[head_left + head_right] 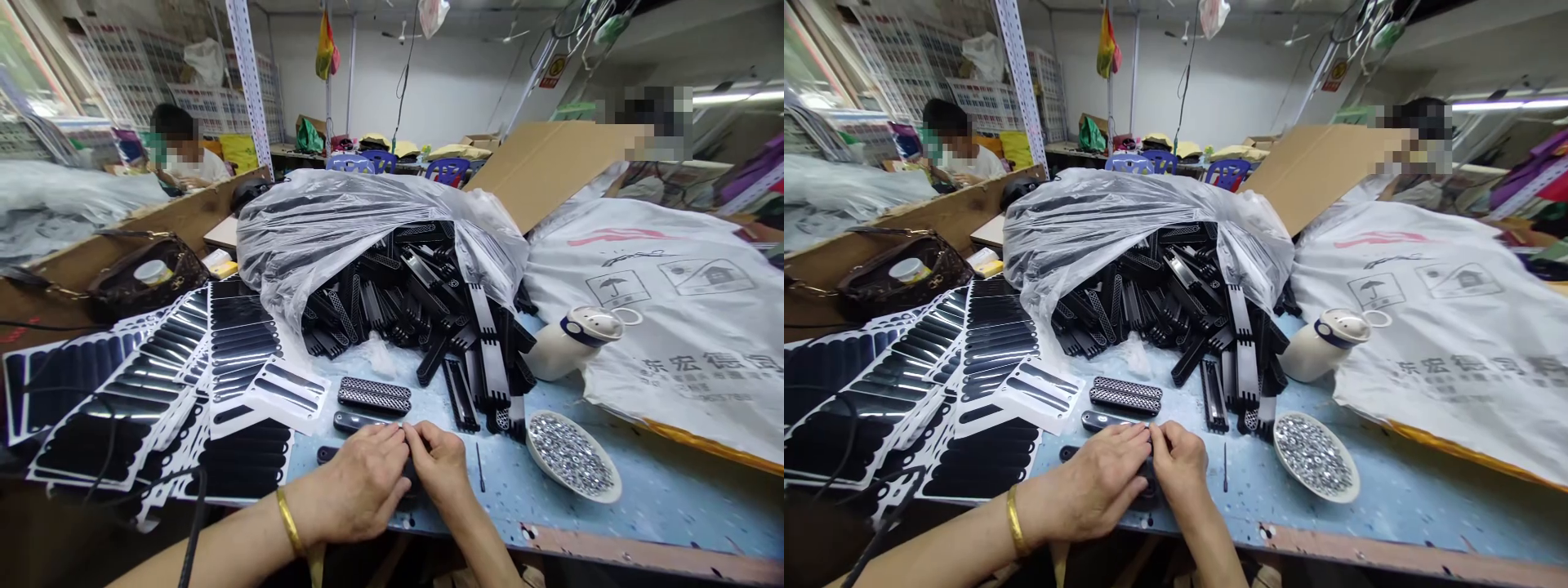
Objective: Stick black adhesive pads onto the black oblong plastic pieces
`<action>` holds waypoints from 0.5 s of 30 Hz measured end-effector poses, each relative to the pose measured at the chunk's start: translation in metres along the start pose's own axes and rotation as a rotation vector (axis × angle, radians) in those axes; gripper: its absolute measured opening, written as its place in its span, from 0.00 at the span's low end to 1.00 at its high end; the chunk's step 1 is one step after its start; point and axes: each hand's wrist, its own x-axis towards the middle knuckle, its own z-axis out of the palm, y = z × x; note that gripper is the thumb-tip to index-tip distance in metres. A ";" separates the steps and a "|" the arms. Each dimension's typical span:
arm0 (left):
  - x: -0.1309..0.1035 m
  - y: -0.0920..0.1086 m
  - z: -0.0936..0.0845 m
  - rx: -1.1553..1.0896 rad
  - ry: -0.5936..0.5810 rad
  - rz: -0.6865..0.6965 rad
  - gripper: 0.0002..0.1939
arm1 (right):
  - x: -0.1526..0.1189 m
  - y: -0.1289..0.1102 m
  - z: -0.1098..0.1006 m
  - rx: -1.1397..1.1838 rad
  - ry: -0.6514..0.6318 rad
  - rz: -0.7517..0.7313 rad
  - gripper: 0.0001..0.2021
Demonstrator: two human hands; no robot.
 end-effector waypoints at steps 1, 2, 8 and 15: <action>-0.001 -0.003 -0.002 -0.005 0.002 -0.002 0.21 | 0.000 0.001 0.000 0.002 -0.002 0.003 0.26; -0.003 -0.006 -0.006 -0.015 0.001 -0.005 0.19 | -0.001 0.001 0.001 0.004 -0.003 0.006 0.26; -0.025 -0.032 -0.027 -0.039 0.063 -0.048 0.14 | 0.001 0.000 -0.002 0.009 -0.014 0.032 0.24; -0.062 -0.065 -0.032 0.066 0.340 -0.236 0.13 | 0.008 -0.005 -0.010 0.075 -0.116 0.102 0.23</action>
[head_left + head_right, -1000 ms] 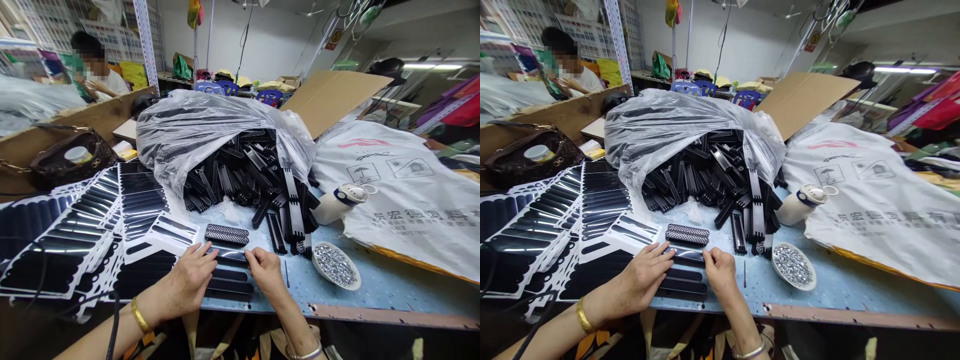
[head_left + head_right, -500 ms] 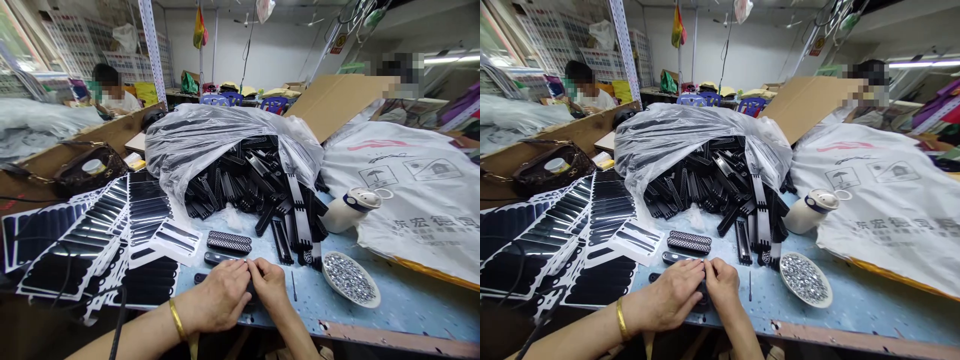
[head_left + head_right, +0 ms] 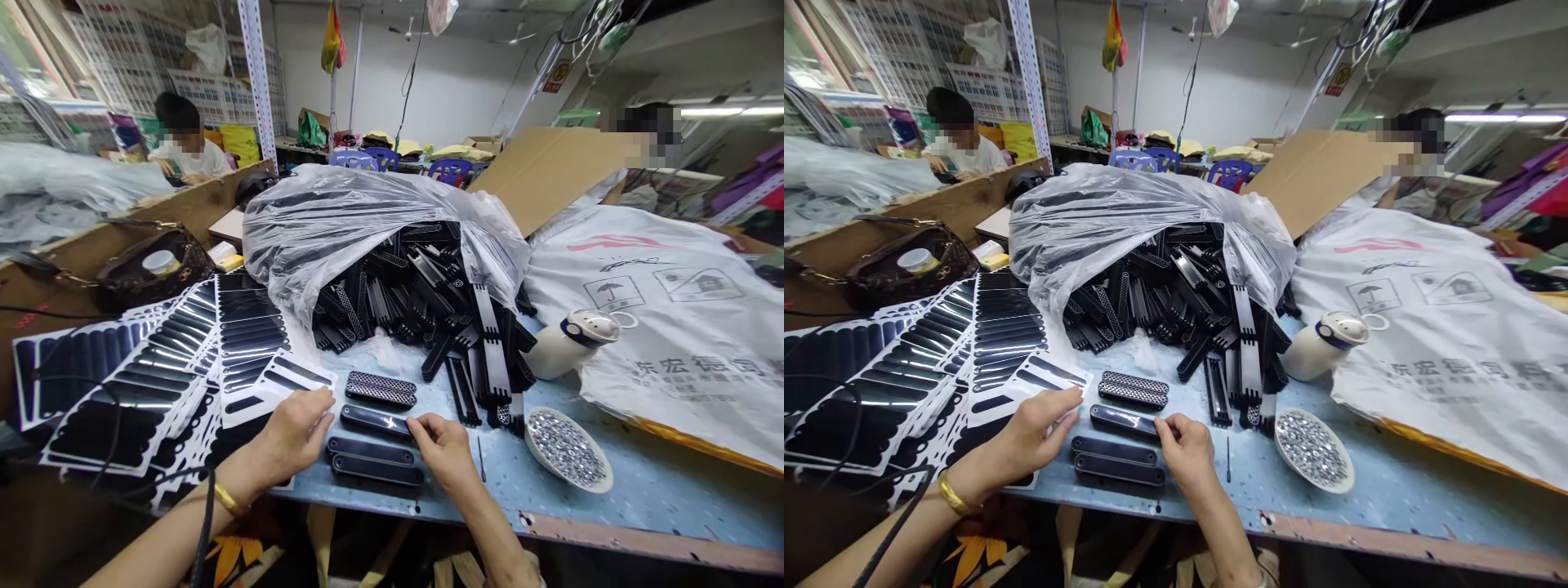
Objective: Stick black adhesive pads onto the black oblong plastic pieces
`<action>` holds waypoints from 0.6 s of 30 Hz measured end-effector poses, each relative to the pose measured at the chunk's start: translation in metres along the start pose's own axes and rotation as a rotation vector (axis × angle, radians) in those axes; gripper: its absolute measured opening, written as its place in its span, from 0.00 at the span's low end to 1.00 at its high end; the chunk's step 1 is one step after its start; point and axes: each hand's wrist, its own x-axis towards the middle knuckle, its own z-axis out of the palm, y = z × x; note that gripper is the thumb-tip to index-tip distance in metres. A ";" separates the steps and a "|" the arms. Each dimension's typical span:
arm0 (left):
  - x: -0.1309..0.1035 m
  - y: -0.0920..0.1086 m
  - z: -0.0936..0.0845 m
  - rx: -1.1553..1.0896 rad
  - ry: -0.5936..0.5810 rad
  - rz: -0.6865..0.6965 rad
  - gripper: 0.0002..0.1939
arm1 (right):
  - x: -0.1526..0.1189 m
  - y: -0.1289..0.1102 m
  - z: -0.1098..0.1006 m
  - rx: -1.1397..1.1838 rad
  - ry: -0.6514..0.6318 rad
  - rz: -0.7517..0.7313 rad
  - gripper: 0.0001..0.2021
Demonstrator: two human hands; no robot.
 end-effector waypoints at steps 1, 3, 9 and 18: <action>-0.001 -0.004 0.001 0.006 0.032 -0.006 0.13 | 0.001 -0.001 -0.002 0.017 -0.030 0.017 0.23; -0.001 -0.009 0.007 0.007 0.066 0.001 0.13 | 0.002 -0.004 -0.006 0.051 -0.088 0.055 0.26; 0.014 -0.012 0.028 -0.010 -0.065 0.015 0.06 | 0.006 -0.010 -0.005 0.053 -0.101 0.126 0.27; 0.021 -0.016 0.026 -0.158 -0.203 -0.070 0.04 | 0.000 -0.004 -0.004 0.065 -0.045 0.146 0.26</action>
